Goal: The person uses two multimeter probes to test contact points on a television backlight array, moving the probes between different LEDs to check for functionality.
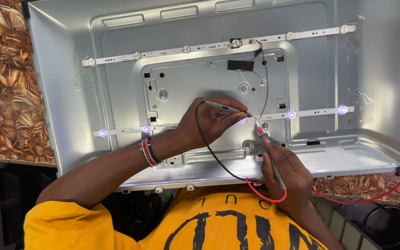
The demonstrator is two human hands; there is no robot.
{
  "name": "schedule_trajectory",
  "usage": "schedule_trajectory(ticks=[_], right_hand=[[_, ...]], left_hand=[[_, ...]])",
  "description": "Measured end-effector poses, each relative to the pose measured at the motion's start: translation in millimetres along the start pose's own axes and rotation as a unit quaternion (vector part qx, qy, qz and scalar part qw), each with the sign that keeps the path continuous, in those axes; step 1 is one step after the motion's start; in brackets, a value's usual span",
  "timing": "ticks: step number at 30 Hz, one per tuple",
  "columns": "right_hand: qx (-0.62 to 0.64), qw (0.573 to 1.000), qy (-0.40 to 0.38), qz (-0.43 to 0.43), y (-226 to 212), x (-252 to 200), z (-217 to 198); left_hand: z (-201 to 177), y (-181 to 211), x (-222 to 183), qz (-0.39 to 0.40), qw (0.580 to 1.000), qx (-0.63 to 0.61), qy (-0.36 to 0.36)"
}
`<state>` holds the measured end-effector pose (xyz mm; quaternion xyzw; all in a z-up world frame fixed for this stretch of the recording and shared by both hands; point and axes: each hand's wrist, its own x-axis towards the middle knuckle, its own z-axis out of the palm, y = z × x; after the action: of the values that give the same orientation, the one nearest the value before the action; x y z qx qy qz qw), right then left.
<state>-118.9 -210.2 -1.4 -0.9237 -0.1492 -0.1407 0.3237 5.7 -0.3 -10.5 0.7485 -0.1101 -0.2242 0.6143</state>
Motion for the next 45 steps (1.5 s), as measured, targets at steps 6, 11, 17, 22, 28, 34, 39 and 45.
schedule_trajectory(ticks=[6,11,17,22,28,34,39,45], right_hand=[[0.016,0.999,0.027,0.001,0.8,-4.1,-0.9],[0.015,0.999,0.044,0.020,-3.1,-6.3,-5.2],[0.018,0.999,0.026,0.004,-7.9,3.8,-21.6],[0.004,1.000,0.001,-0.015,-3.5,17.6,-32.8],[-0.031,0.995,-0.059,-0.069,14.5,61.3,-49.6],[-0.087,0.967,-0.211,-0.117,51.8,111.2,-35.7],[-0.065,0.952,-0.267,-0.133,73.4,133.0,-17.5],[-0.050,0.951,-0.259,-0.160,81.4,141.9,-6.1]], left_hand=[[-1.8,3.7,-1.9,0.002,1.000,-0.006,-0.001],[-6.8,14.1,-3.7,-0.008,0.998,-0.062,0.018],[-20.3,23.5,3.8,0.106,0.992,0.035,0.058],[-39.6,26.2,20.4,0.145,0.979,0.122,0.077],[-53.3,13.4,48.2,0.184,0.958,0.189,0.113],[-65.4,14.3,79.6,0.189,0.961,0.170,0.108],[-70.6,7.2,97.2,0.158,0.969,0.159,0.103],[-70.1,6.6,99.7,0.154,0.981,0.081,0.090]])
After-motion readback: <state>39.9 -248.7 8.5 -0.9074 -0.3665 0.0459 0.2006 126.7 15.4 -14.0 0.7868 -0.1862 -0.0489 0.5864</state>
